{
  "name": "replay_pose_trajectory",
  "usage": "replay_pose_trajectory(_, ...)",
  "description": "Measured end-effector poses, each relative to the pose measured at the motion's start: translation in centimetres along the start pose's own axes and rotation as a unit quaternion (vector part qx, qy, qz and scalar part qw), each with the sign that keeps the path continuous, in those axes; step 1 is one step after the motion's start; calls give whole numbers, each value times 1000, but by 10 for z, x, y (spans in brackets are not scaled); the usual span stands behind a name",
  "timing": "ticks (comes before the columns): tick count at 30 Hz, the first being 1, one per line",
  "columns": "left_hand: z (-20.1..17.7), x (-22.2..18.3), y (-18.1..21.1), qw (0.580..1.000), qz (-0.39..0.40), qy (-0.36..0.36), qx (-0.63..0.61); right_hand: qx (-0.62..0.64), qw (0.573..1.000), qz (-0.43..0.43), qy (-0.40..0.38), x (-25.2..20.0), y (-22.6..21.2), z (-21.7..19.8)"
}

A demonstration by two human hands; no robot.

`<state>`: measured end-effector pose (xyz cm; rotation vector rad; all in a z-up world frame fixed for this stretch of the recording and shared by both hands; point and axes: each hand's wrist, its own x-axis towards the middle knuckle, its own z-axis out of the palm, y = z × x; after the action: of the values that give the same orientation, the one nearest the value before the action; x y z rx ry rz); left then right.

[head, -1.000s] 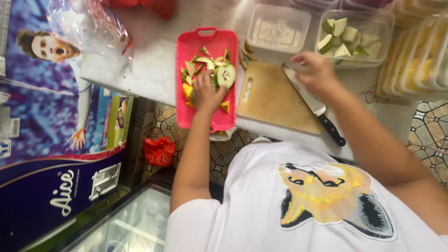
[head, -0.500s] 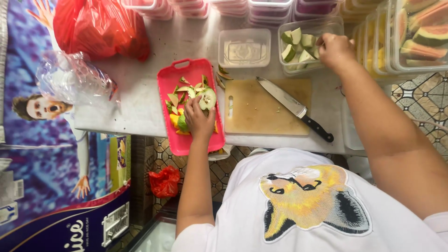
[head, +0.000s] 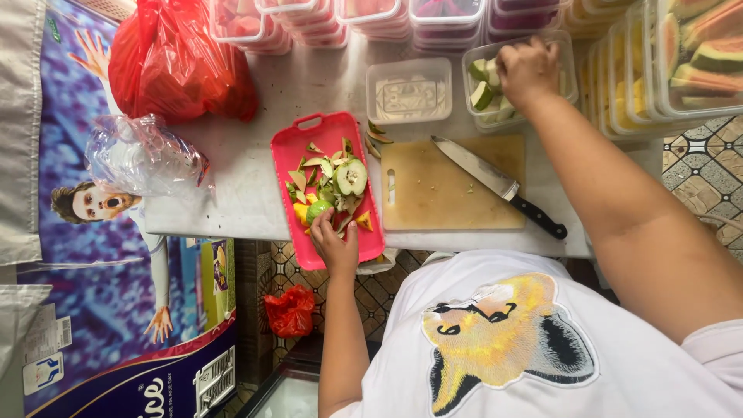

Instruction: Cutting fruit on a wooden board using a knife

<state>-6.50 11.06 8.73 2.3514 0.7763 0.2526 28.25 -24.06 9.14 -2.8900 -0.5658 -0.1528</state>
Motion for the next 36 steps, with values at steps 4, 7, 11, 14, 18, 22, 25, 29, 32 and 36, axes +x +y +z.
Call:
replay_pose_trajectory(4, 1, -2, -13, 1000, -12, 14, -4, -105, 993, -13, 54, -20, 16, 6)
replay_pose_trajectory(7, 0, -1, -12, 1000, -13, 9, -4, -153, 984, -5, 93, -28, 20, 6)
replay_pose_trajectory(11, 2, 6, 2, 1000, -20, -10, 21, -81, 989, -65, 101, -22, -1, 3)
replay_pose_trajectory(14, 5, 14, 11, 998, -4, 2, 65, -88, 991, -90, -52, -13, -20, 3)
replay_pose_trajectory(18, 9, 26, 16, 996, 39, 31, 71, -220, 950, -74, -211, 8, -27, 18)
replay_pose_trajectory(22, 12, 44, 25, 996, 17, -11, 90, -218, 950, -82, -206, 15, -32, 0)
replay_pose_trajectory(25, 18, 64, 29, 981, 13, -83, 174, -175, 970, -50, -158, 12, -23, -2)
replay_pose_trajectory(29, 31, 98, 27, 935, 104, -164, 297, 28, 996, -45, -72, -10, 6, -15)
replay_pose_trajectory(32, 27, 111, 32, 913, 155, -196, 323, 64, 995, -64, 32, -56, 10, -33)
replay_pose_trajectory(36, 44, 119, 9, 927, 210, -94, 297, 136, 981, -9, -138, -151, 0, -13)
